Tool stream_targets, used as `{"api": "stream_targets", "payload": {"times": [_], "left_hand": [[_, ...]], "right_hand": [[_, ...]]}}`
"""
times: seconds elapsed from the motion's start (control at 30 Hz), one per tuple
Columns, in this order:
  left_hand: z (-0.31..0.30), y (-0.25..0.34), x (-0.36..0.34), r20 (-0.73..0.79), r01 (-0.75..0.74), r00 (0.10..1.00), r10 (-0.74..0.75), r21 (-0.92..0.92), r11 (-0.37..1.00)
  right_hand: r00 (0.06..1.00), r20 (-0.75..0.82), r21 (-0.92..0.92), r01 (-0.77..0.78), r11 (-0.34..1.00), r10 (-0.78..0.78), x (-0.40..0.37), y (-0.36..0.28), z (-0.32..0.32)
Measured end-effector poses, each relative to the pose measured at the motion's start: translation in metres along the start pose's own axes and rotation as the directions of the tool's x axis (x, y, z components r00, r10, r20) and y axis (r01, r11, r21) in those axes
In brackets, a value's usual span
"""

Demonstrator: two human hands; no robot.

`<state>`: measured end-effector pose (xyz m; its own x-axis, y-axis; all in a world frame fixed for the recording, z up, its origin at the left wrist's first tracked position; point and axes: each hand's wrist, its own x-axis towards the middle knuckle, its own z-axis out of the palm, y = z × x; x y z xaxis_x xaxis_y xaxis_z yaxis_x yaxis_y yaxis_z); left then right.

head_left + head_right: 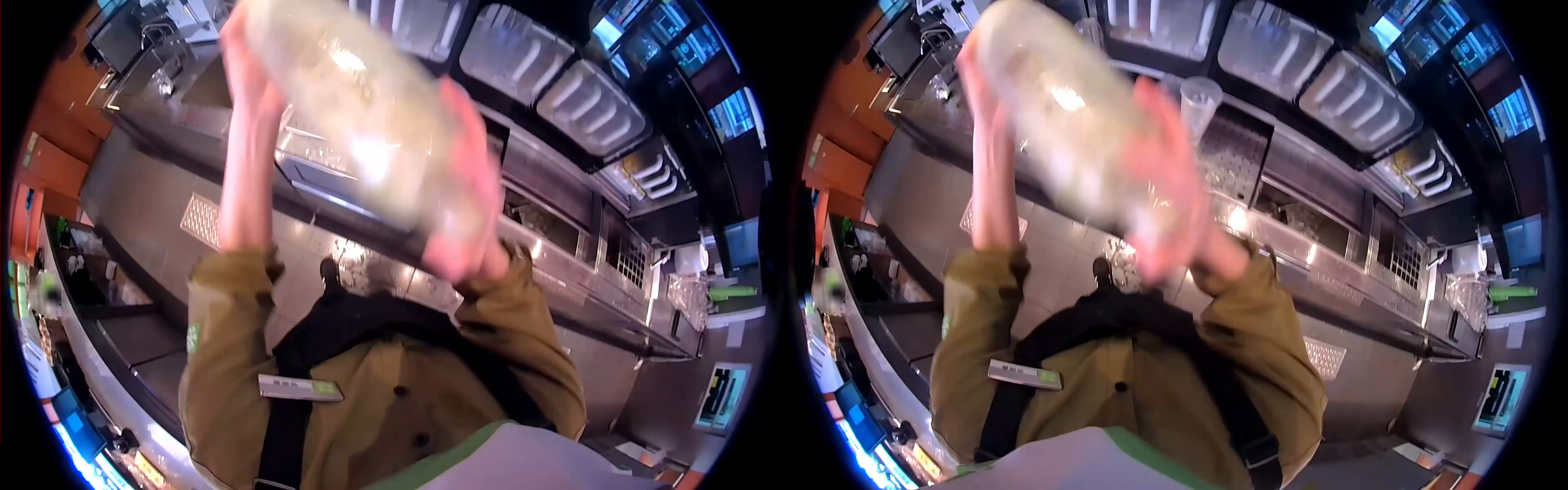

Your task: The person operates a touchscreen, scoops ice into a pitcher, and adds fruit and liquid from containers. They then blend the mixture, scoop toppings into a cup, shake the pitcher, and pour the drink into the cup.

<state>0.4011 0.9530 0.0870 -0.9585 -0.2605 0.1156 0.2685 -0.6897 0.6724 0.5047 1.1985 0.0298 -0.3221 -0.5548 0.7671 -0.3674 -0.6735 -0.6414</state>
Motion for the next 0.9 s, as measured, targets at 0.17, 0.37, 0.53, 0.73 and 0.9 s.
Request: {"api": "stream_targets", "payload": {"times": [0.17,0.37,0.53,0.73,0.9], "left_hand": [[-0.026,0.0,-0.023,0.087,-0.078,0.992,0.09,-0.14,0.987],[-0.053,-0.007,0.034,0.116,0.014,0.993,0.006,-0.175,0.985],[-0.088,-0.004,0.058,0.098,0.134,0.988,-0.119,-0.165,0.977],[-0.147,0.007,0.076,0.069,0.145,0.989,-0.133,-0.207,0.968],[-0.17,0.015,0.053,0.041,0.136,0.991,-0.129,-0.305,0.943]], "right_hand": [[0.874,-0.065,-0.734,0.285,0.616,-0.482,0.009,0.016,0.054],[0.935,-0.236,-0.572,0.085,0.816,-0.264,0.045,0.035,0.063],[0.916,-0.385,-0.554,-0.131,0.822,-0.113,0.082,0.079,0.026],[0.927,-0.364,-0.628,-0.172,0.759,-0.091,0.091,0.102,0.046],[0.942,-0.322,-0.684,-0.158,0.712,-0.1,0.102,0.116,0.058]]}}
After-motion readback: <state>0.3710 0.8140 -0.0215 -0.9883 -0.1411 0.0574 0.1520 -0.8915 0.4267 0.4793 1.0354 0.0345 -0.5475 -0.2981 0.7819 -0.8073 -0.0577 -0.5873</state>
